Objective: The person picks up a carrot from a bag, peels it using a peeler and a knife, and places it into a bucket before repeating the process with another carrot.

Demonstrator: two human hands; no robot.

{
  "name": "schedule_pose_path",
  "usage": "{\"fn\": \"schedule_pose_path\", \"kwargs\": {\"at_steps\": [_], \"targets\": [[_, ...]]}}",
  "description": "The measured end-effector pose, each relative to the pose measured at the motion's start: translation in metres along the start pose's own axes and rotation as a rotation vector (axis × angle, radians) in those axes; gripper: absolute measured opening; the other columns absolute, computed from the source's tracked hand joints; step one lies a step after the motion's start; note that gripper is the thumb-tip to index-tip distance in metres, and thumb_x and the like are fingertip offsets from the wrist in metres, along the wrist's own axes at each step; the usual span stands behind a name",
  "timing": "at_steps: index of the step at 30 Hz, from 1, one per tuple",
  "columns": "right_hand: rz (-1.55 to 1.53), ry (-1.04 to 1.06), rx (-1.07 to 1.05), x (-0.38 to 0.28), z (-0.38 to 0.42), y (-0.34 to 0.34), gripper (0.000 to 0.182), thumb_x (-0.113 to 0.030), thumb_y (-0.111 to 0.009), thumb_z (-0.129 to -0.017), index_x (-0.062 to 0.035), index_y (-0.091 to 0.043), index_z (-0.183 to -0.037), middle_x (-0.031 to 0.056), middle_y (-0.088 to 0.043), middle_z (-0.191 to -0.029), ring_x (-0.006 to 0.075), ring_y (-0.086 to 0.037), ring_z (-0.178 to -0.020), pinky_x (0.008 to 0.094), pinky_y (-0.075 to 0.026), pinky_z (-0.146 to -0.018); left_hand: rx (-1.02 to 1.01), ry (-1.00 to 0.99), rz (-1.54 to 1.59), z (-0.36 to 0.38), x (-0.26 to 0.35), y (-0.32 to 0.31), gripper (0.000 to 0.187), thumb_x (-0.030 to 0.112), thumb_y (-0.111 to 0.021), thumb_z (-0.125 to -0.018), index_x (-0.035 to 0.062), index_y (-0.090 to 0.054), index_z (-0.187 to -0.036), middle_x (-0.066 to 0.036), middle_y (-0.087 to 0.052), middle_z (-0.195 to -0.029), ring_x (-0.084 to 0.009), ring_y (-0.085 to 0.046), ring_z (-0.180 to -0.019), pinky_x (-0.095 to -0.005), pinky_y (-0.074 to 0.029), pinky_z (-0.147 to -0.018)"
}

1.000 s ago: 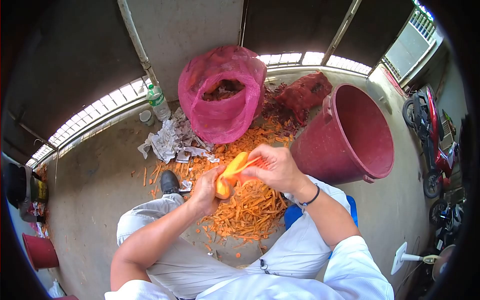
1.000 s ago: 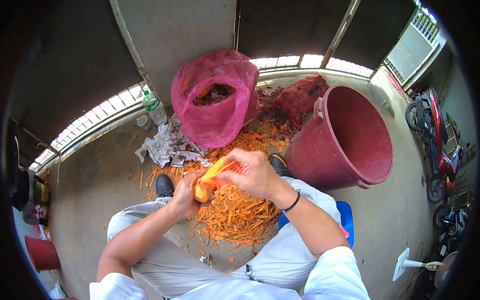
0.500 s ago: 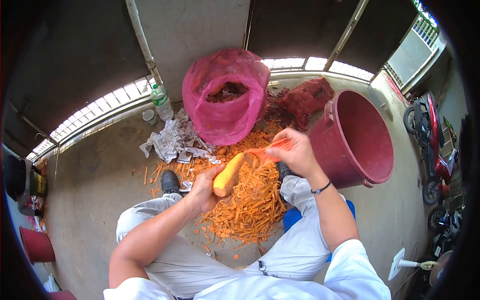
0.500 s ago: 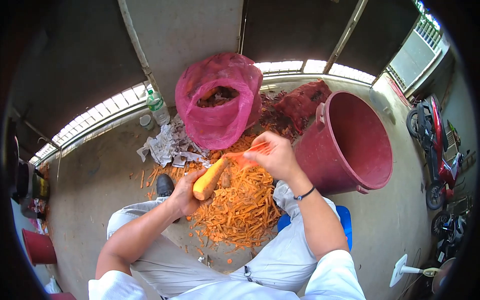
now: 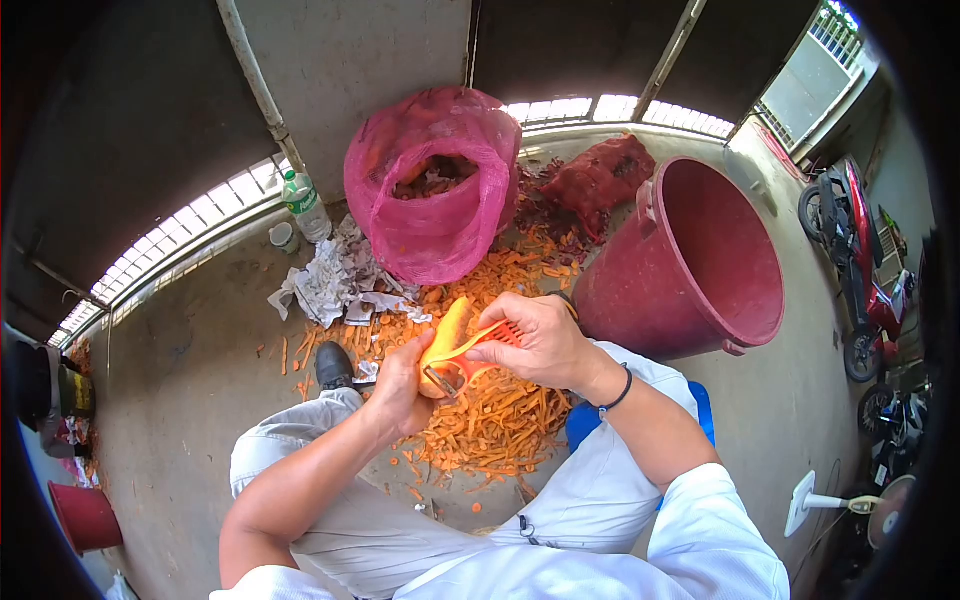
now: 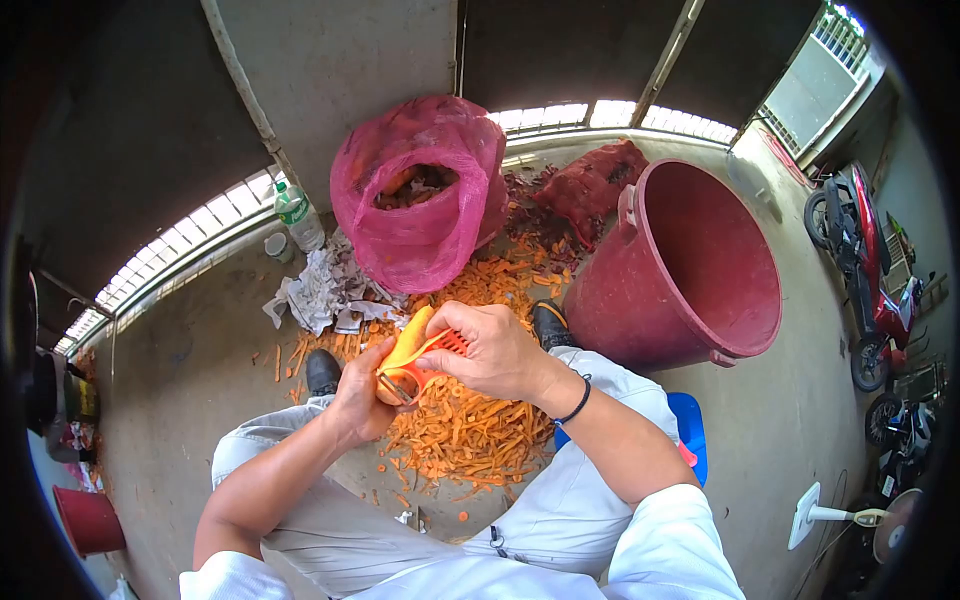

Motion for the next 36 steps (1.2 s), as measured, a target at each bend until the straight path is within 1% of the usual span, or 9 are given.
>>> {"fn": "schedule_pose_path", "kwargs": {"at_steps": [6,7,9,14,17,25,31,35,36], "targets": [[0.117,-0.151,0.151,0.054,-0.005,0.043,0.018,-0.002,-0.083,-0.082,0.0015,-0.068,-0.092,0.0049,-0.074,-0.082,0.0075,-0.069,-0.077,0.0252,-0.056,-0.068,0.013,-0.029,-0.044,0.015,0.005,-0.014,0.030,0.033,-0.054,-0.105,0.0061,-0.064,-0.113,-0.007,-0.067,-0.091,-0.0192,-0.063,-0.072,-0.0351,-0.047,-0.055],[0.128,-0.229,0.214,0.071,-0.004,0.061,0.025,-0.017,-0.084,-0.080,-0.0007,-0.069,-0.092,0.0142,-0.073,-0.079,0.0220,-0.075,-0.075,0.0342,-0.057,-0.067,0.008,-0.026,-0.048,0.015,0.005,-0.015,0.030,0.033,-0.054,-0.105,0.0061,-0.064,-0.113,-0.007,-0.067,-0.091,-0.0192,-0.063,-0.072,-0.0351,-0.047,-0.055],[0.484,-0.270,0.246,0.097,-0.004,0.090,0.023,-0.015,-0.082,-0.081,0.0005,-0.067,-0.090,0.0204,-0.072,-0.082,0.0306,-0.075,-0.075,0.0383,-0.057,-0.069,-0.147,0.028,-0.088,0.017,0.003,-0.021,0.031,0.033,-0.053,-0.105,0.0057,-0.062,-0.116,-0.007,-0.066,-0.092,-0.0203,-0.063,-0.072,-0.0341,-0.046,-0.054],[0.169,-0.248,0.406,0.084,0.000,0.085,0.022,-0.012,-0.083,-0.082,0.0011,-0.068,-0.091,0.0130,-0.075,-0.081,0.0166,-0.074,-0.075,0.0313,-0.057,-0.069,-0.151,0.022,0.031,0.008,0.008,-0.021,0.038,0.040,-0.051,-0.106,0.0074,-0.059,-0.123,-0.006,-0.065,-0.093,-0.0200,-0.063,-0.071,-0.0349,-0.046,-0.052],[-0.211,-0.202,0.123,0.048,0.002,0.031,0.020,-0.004,-0.085,-0.083,0.0000,-0.068,-0.093,0.0036,-0.074,-0.085,0.0064,-0.068,-0.078,0.0256,-0.056,-0.070,-0.121,-0.008,0.027,0.001,0.010,-0.009,0.040,0.046,-0.048,-0.108,0.0106,-0.058,-0.124,-0.005,-0.065,-0.092,-0.0177,-0.061,-0.070,-0.0340,-0.045,-0.053],[-0.079,-0.079,-0.035,0.022,0.000,0.010,0.023,-0.009,-0.086,-0.082,0.0007,-0.069,-0.094,0.0070,-0.075,-0.086,0.0079,-0.070,-0.078,0.0254,-0.056,-0.068,-0.076,0.041,0.004,0.009,0.002,-0.016,0.036,0.041,-0.053,-0.107,0.0089,-0.063,-0.118,-0.005,-0.067,-0.090,-0.0159,-0.064,-0.070,-0.0304,-0.045,-0.053],[0.473,-0.351,0.241,0.099,-0.004,0.095,0.020,-0.006,-0.084,-0.081,0.0008,-0.068,-0.092,0.0078,-0.074,-0.083,0.0094,-0.069,-0.076,0.0284,-0.056,-0.069,-0.198,0.006,-0.170,0.015,0.008,-0.014,0.035,0.035,-0.057,-0.106,0.0017,-0.063,-0.117,-0.010,-0.069,-0.091,-0.0211,-0.068,-0.071,-0.0332,-0.053,-0.054],[0.229,-0.341,0.434,0.098,0.002,0.099,0.026,-0.015,-0.086,-0.079,0.0008,-0.069,-0.091,0.0130,-0.074,-0.080,0.0169,-0.072,-0.074,0.0330,-0.056,-0.068,-0.167,0.003,-0.131,0.011,0.011,-0.015,0.036,0.035,-0.050,-0.108,0.0017,-0.062,-0.115,-0.009,-0.068,-0.090,-0.0221,-0.067,-0.072,-0.0362,-0.053,-0.057],[0.136,-0.323,0.410,0.090,0.002,0.088,0.025,-0.013,-0.086,-0.081,0.0005,-0.069,-0.093,0.0088,-0.074,-0.080,0.0110,-0.069,-0.074,0.0292,-0.056,-0.068,-0.151,0.038,-0.069,0.004,0.006,-0.008,0.038,0.038,-0.048,-0.108,0.0038,-0.061,-0.117,-0.011,-0.067,-0.090,-0.0233,-0.066,-0.071,-0.0360,-0.050,-0.055]]}}
Point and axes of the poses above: each hand's wrist, its own z-axis away from the middle knuckle, its own y-axis out of the back of the hand, x = y × z, the point moved 6 cm from there along -z, towards the middle knuckle
